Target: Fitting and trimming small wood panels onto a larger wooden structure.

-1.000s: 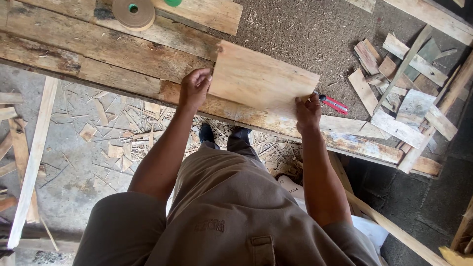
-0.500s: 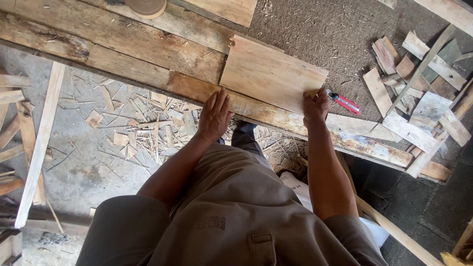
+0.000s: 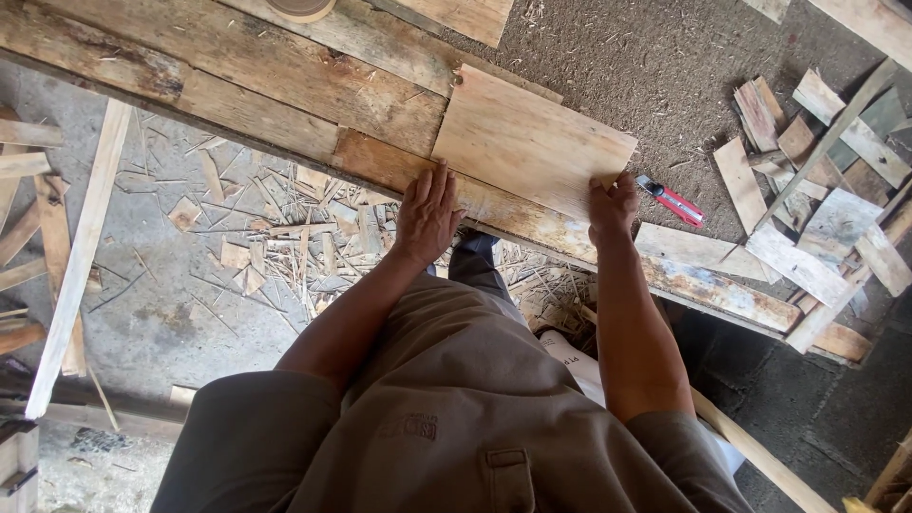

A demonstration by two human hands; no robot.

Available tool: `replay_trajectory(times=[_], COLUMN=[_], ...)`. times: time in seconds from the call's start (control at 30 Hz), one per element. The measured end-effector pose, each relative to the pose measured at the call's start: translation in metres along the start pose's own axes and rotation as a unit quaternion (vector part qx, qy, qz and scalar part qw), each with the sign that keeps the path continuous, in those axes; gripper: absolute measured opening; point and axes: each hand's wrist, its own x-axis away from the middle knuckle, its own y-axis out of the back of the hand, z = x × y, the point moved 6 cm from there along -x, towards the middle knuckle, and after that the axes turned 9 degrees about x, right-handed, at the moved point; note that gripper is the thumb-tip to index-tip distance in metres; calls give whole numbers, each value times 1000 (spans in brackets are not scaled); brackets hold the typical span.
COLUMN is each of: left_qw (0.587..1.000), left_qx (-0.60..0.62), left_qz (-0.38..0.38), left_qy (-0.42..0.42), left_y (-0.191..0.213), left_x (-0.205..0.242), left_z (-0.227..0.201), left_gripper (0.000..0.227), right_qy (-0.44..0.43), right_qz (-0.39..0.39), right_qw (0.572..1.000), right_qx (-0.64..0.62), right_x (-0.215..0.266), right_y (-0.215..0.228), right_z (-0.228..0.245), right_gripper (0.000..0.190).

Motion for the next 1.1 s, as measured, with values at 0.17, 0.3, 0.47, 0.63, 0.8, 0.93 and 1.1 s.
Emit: replay_trajectory(times=[0.17,0.3,0.47,0.63,0.8,0.93,1.1], left_qw=[1000,1000,1000,999,998,999,1000], left_qx=[-5,-11,-13,-27,-43,-24,-10], left_qz=[5,-2,22,27,39,31,29], left_qy=[-1,-4,4,1,-4,-5,-4], left_y=[-1,-1,0,3,2,1,-3], left_x=[0,1,-1,-3,-6,-7,-8], left_z=[1,0,-2,-4,-5,-5,-4], left_gripper=[74,73,75,75,75,76,76], right_qy=[9,-3,-6,-12,-12,18,6], right_qz=[20,15,3,-4,-19,-30,-53], right_qw=[1000,1000,1000,999,996,990,962], right_qx=[-9,7,26,53,87,137,268], right_x=[-5,-4,-8,-9,-7,-2,15], right_y=[0,-2,-2,-2,1,6,12], right_z=[-8,-5,-6,-6,-1,7,43], right_gripper=[23,21,23,23,22,19,22])
